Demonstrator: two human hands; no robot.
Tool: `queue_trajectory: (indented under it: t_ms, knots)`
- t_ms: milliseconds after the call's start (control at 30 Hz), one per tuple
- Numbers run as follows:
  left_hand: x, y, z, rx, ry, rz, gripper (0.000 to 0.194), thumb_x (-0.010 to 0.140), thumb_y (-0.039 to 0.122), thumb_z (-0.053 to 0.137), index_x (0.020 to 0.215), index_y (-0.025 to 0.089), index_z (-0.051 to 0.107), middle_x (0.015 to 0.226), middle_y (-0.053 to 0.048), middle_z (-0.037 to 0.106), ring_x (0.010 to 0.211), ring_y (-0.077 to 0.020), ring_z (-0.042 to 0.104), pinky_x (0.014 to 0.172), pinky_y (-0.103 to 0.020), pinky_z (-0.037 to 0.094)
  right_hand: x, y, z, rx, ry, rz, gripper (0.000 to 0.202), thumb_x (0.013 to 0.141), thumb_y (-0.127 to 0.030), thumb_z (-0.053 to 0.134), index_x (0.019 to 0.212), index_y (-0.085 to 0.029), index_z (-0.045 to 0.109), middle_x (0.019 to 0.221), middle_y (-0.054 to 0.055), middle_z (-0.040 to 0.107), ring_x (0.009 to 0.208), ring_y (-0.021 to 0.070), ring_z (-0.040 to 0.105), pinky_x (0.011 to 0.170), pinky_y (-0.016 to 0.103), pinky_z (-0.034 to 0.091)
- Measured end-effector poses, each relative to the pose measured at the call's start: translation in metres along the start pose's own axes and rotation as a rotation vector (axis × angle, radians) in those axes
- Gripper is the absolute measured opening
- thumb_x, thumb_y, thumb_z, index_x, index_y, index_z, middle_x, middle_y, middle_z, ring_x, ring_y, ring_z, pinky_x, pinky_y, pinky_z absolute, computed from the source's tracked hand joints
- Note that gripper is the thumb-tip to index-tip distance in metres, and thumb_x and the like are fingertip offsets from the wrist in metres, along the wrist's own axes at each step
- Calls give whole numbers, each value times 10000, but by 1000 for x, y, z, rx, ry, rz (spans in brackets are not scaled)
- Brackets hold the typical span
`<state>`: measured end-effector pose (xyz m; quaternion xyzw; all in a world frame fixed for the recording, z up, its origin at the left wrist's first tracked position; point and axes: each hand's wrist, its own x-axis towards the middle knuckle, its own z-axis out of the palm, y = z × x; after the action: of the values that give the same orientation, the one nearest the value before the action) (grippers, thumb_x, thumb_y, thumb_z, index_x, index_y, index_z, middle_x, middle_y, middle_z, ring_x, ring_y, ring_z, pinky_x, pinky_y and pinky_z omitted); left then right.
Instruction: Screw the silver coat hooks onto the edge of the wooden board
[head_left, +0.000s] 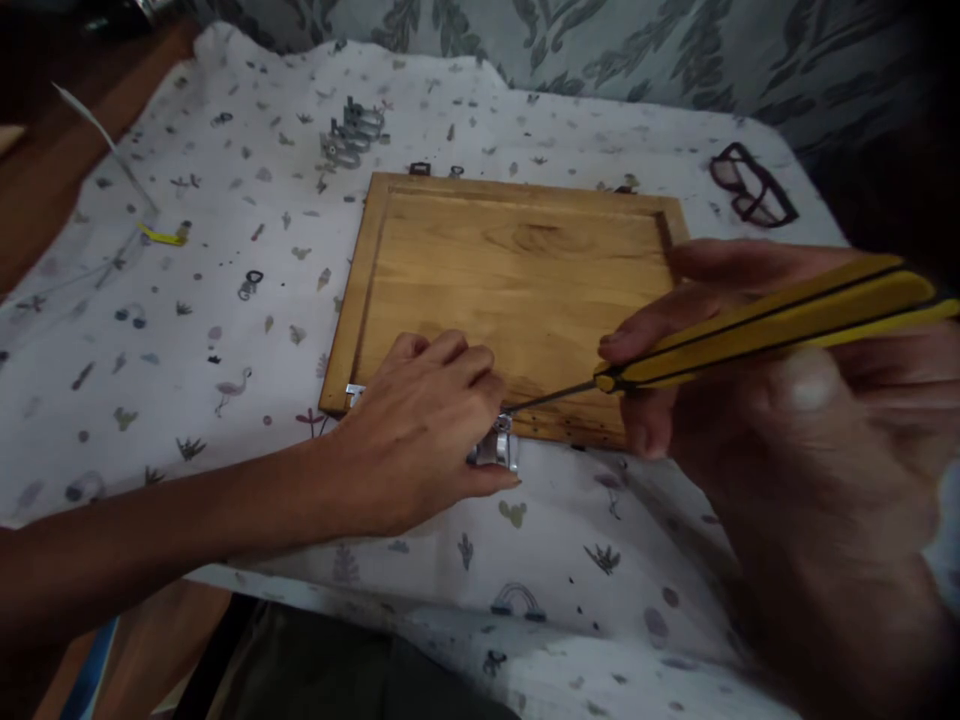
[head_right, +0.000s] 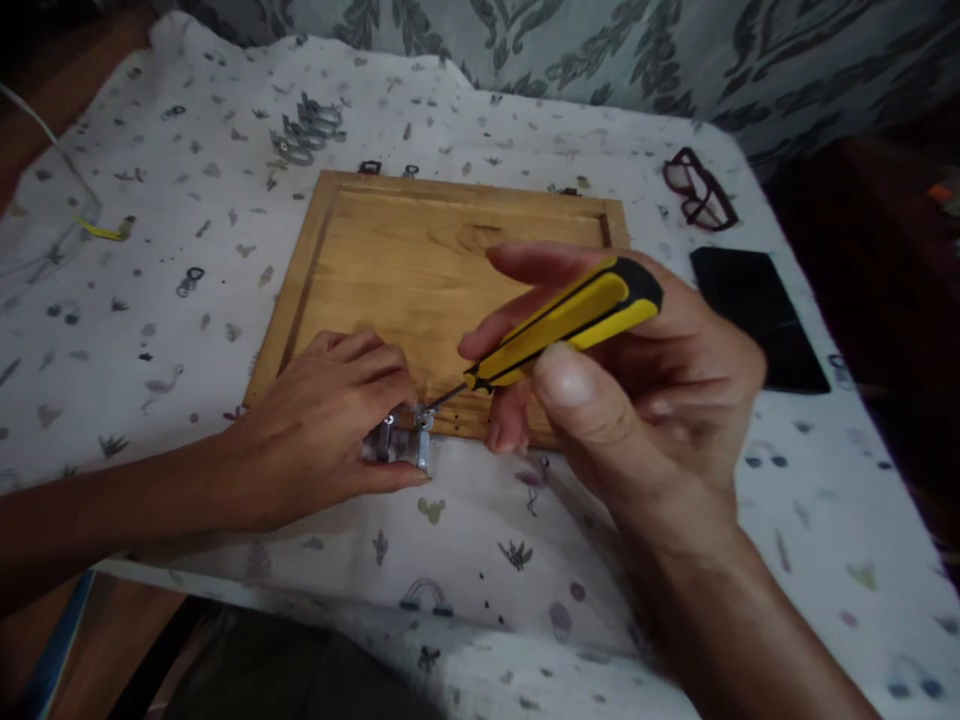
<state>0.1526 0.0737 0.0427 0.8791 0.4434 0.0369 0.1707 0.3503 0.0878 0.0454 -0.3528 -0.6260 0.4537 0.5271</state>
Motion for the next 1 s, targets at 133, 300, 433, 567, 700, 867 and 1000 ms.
queue_trajectory:
  t_ms: [133, 300, 433, 567, 700, 867, 1000]
  knots:
    - [0, 0, 0, -3, 1, -4, 411, 842, 522, 738, 936, 133, 645, 992, -87, 649, 1024, -285, 539, 879, -434, 380, 0, 0, -1, -66, -23, -40, 198, 860, -406, 726, 1035, -329, 778, 964, 3, 722, 444, 70, 561, 381, 287, 481]
    - [0, 0, 0, -7, 8, 4, 415, 835, 514, 747, 966, 132, 654, 998, -87, 646, 1019, -285, 537, 876, -432, 383, 3, 4, -5, -123, 7, -96, 176, 765, -423, 813, 868, -284, 780, 896, -8, 726, 429, 67, 549, 300, 250, 388]
    - [-1, -1, 1, 3, 20, 9, 422, 838, 525, 739, 956, 129, 656, 972, -88, 640, 1014, -290, 538, 873, -433, 386, 1, 2, 1, -115, 67, -69, 260, 718, -466, 839, 795, -233, 755, 785, 1, 722, 416, 95, 542, 337, 282, 425]
    - [-1, -1, 1, 0, 22, 15, 411, 841, 520, 739, 938, 129, 657, 975, -91, 642, 1013, -290, 539, 864, -428, 389, -1, -11, 11, -137, 196, 41, 292, 735, -508, 818, 852, -255, 730, 813, -15, 689, 467, 87, 519, 398, 315, 418]
    - [0, -2, 2, -10, 21, 15, 416, 836, 518, 745, 957, 128, 665, 993, -90, 649, 1015, -286, 539, 880, -436, 387, -2, -19, 16, -159, 272, 67, 301, 730, -541, 814, 841, -278, 720, 829, -9, 650, 496, 91, 492, 421, 349, 391]
    - [-1, -3, 4, -13, 39, 18, 423, 827, 520, 754, 956, 127, 665, 995, -87, 652, 1024, -291, 542, 878, -436, 388, -3, -13, 12, -172, 222, 24, 278, 781, -492, 784, 840, -233, 701, 797, -9, 665, 474, 83, 507, 398, 321, 395]
    - [-1, -2, 3, -3, 49, 24, 422, 824, 524, 756, 952, 133, 663, 985, -84, 660, 1011, -279, 545, 872, -416, 386, -1, -5, 5, -153, 142, -37, 263, 781, -463, 793, 851, -223, 710, 818, 3, 691, 467, 101, 542, 346, 311, 408]
